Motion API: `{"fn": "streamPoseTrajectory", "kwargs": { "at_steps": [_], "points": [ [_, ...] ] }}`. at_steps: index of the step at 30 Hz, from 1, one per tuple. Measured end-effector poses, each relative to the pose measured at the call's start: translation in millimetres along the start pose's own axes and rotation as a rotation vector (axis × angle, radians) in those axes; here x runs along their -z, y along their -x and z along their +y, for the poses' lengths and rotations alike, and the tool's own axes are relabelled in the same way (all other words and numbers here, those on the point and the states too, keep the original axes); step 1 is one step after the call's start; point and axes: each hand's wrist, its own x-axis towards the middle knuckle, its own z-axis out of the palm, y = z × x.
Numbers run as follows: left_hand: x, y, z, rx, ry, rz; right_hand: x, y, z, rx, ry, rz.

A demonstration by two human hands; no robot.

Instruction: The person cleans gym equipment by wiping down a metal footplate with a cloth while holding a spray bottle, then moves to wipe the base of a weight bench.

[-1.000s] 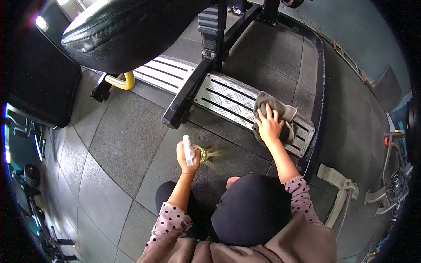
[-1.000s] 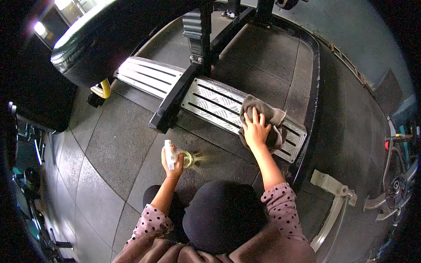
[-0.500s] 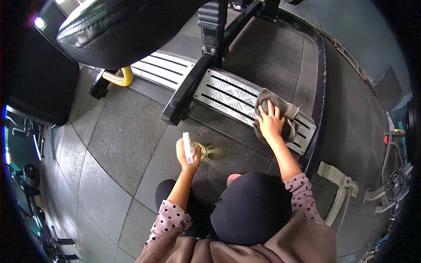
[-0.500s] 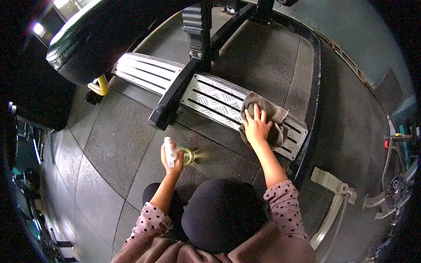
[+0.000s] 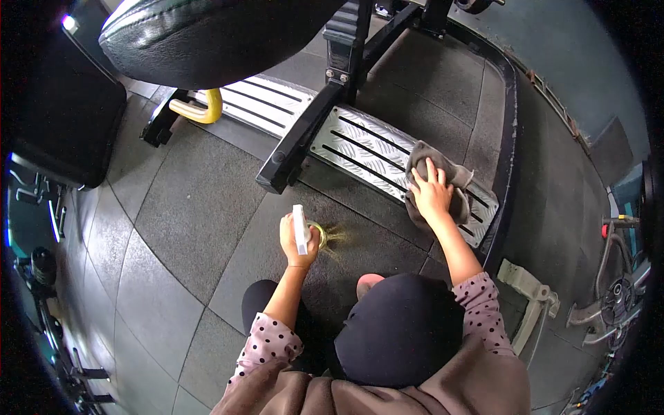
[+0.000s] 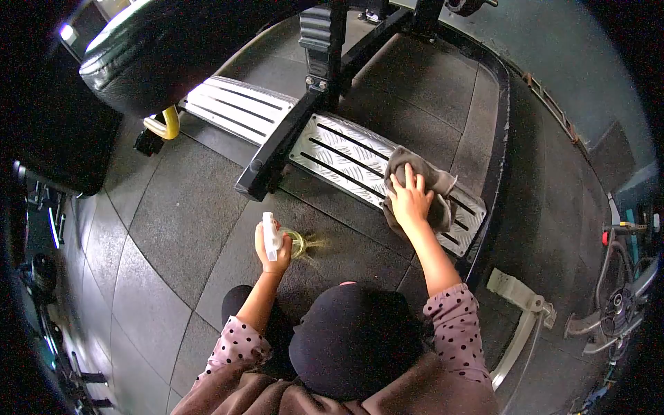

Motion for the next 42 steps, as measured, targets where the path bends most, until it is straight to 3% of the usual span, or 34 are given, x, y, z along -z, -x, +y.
{"fn": "streamPoseTrajectory", "kwargs": {
  "at_steps": [6,13,21,29,35,38,42],
  "points": [
    [-1,4,-7,0.038,0.061,-0.024,9,-40,-25,-0.067,-0.052,-0.028],
    [2,-1,3,0.016,0.082,0.002,5,25,7,-0.03,-0.056,-0.001],
    [1,-4,7,0.036,0.096,0.031,-30,-6,-3,0.265,-0.055,0.272],
    [-2,-2,6,0.088,0.117,0.033,-46,-103,-95,0.44,-0.138,0.273],
    [-1,3,-3,0.062,0.157,-0.012,-38,-95,-107,0.324,-0.139,0.239],
    [3,2,0,0.042,0.103,-0.021,-37,-56,-72,0.284,-0.109,0.354],
    [6,-4,7,0.024,0.07,-0.024,-25,4,-15,0.096,-0.111,0.247]
  ]
}}
